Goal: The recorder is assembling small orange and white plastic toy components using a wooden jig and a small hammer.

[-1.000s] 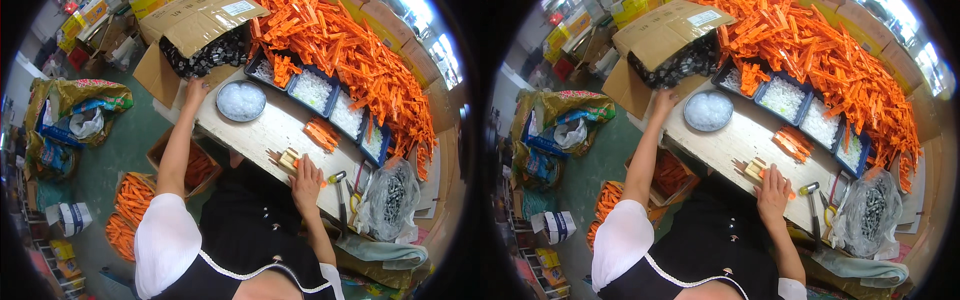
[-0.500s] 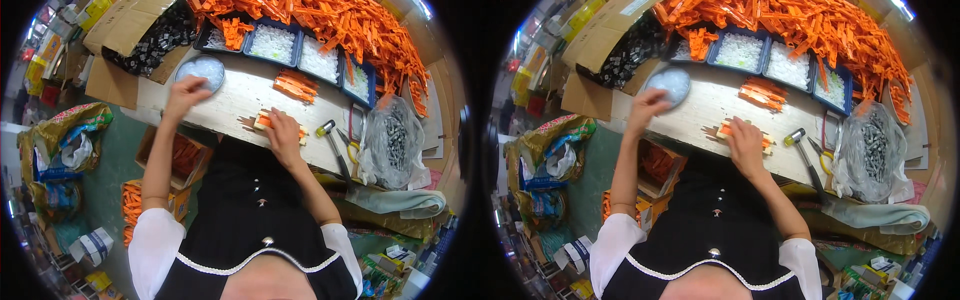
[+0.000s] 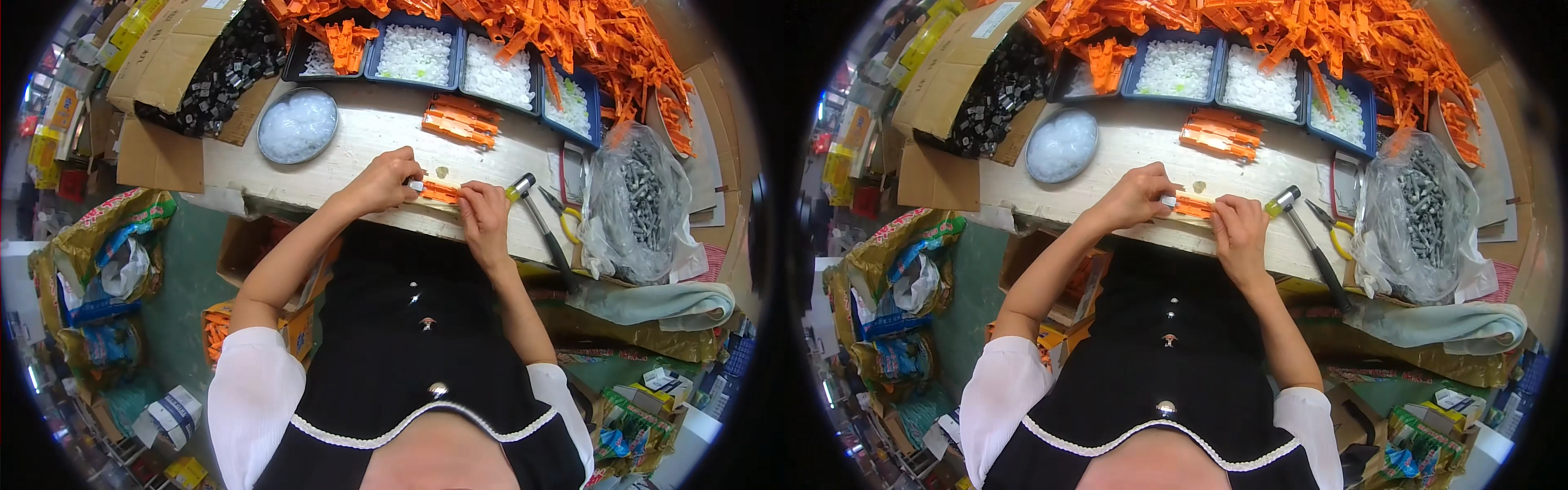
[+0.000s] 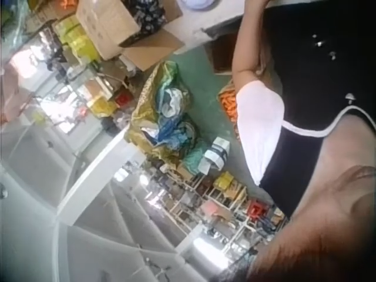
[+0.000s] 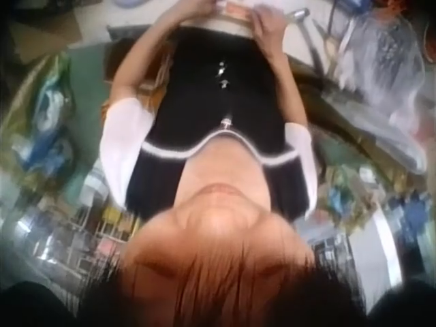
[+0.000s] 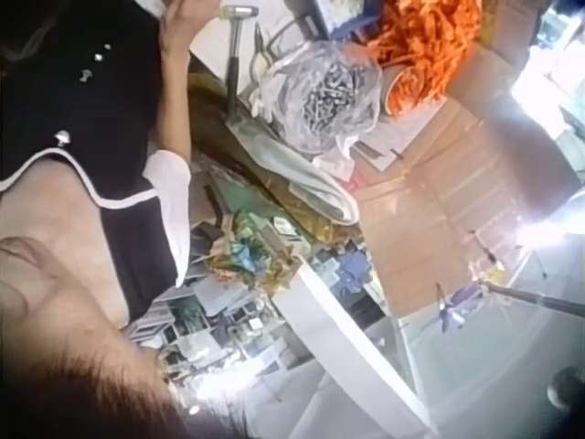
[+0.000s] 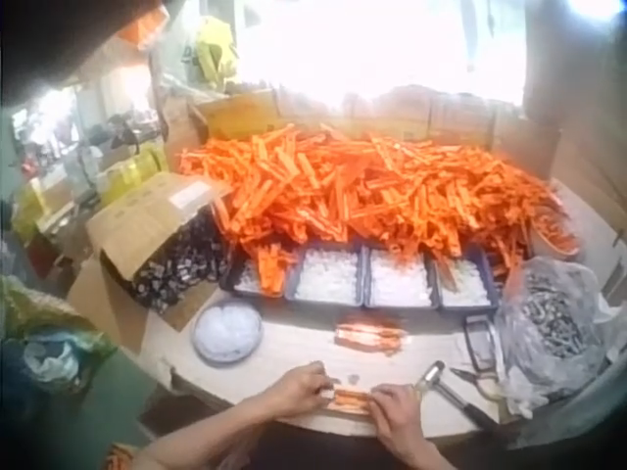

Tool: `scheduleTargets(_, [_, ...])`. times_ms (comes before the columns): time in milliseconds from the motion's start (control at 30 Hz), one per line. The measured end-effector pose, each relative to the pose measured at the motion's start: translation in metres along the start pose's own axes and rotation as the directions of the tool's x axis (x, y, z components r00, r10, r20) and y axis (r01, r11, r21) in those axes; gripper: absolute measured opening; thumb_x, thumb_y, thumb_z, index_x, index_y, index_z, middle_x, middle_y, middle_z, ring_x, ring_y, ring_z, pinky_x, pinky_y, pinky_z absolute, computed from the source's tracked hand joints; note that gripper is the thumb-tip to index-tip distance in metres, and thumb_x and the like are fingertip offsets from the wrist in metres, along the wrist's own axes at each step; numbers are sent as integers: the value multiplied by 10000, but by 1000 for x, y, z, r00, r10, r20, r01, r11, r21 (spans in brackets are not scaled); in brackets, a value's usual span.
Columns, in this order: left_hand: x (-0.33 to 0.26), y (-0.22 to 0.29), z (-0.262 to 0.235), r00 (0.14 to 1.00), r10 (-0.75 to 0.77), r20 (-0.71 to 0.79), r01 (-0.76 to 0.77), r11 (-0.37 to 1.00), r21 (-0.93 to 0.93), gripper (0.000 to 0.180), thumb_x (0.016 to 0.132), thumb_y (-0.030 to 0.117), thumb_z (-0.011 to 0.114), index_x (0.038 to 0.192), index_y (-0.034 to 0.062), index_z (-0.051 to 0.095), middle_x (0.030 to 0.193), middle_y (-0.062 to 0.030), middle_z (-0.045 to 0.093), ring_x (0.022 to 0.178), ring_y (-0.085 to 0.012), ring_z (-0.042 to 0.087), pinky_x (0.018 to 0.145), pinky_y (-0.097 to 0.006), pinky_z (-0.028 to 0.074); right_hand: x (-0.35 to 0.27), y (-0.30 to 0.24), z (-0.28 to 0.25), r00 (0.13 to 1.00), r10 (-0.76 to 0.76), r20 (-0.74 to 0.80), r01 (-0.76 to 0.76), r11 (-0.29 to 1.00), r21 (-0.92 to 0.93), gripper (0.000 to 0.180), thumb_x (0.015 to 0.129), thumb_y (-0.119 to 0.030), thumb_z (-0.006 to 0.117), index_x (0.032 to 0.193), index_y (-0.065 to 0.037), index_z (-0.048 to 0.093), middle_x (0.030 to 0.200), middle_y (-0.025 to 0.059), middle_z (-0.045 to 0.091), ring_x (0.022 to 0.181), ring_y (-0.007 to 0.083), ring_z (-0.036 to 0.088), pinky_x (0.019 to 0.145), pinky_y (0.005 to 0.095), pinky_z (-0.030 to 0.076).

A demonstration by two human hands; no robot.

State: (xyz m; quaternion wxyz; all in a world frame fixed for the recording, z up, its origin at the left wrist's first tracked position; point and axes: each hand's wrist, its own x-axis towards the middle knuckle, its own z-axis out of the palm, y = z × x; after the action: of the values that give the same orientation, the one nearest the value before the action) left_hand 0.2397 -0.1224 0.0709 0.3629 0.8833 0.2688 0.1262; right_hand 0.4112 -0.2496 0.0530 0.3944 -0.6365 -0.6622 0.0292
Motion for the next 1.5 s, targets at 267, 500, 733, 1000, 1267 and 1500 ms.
scheduleTargets(267, [-17,-12,18,888,-461,0,276,533,-800,105,718,43,701,740,9,604,729,2,477,520,-53,468,415,-173,351,0,5,6,999,-7,-40,9,999,41,94,776,-58,585,867,-40,592,896,55,561,824,228,478,718,334,334])
scheduleTargets(500, [-10,-17,21,926,-375,-34,202,570,-797,91,733,2,667,705,-12,582,737,2,458,516,-63,476,400,-188,375,4,6,9,998,1,-67,-3,1000,-28,95,768,-54,586,863,-54,589,892,45,562,821,224,476,707,339,331])
scheduleTargets(733, [-3,-9,9,944,-320,-85,301,936,-180,88,702,53,682,692,10,606,743,-23,488,662,-121,534,540,-267,431,17,21,-24,998,-22,56,24,999,-28,144,742,-29,580,883,-59,575,905,74,552,854,247,506,718,347,365])
scheduleTargets(1000, [70,-14,-54,963,-180,-199,228,940,254,200,655,238,689,764,73,662,693,-114,596,671,-262,578,613,-371,447,19,112,-125,879,447,166,-244,721,-648,137,745,-28,474,862,-26,545,855,196,551,783,357,568,665,432,458])
scheduleTargets(1267, [163,-53,-81,922,-304,-241,387,749,537,254,662,251,680,814,48,654,865,-163,634,839,-309,605,713,-402,474,22,141,-127,862,425,277,-88,664,-743,96,734,-29,483,790,-16,559,787,213,570,695,352,594,607,439,479])
scheduleTargets(1500, [182,-70,-82,956,-248,-159,295,813,503,164,627,157,678,724,30,641,799,-170,627,786,-314,601,681,-383,468,27,162,-119,907,392,152,-175,681,-711,109,696,-9,485,774,-15,560,754,200,575,681,363,580,588,445,465])
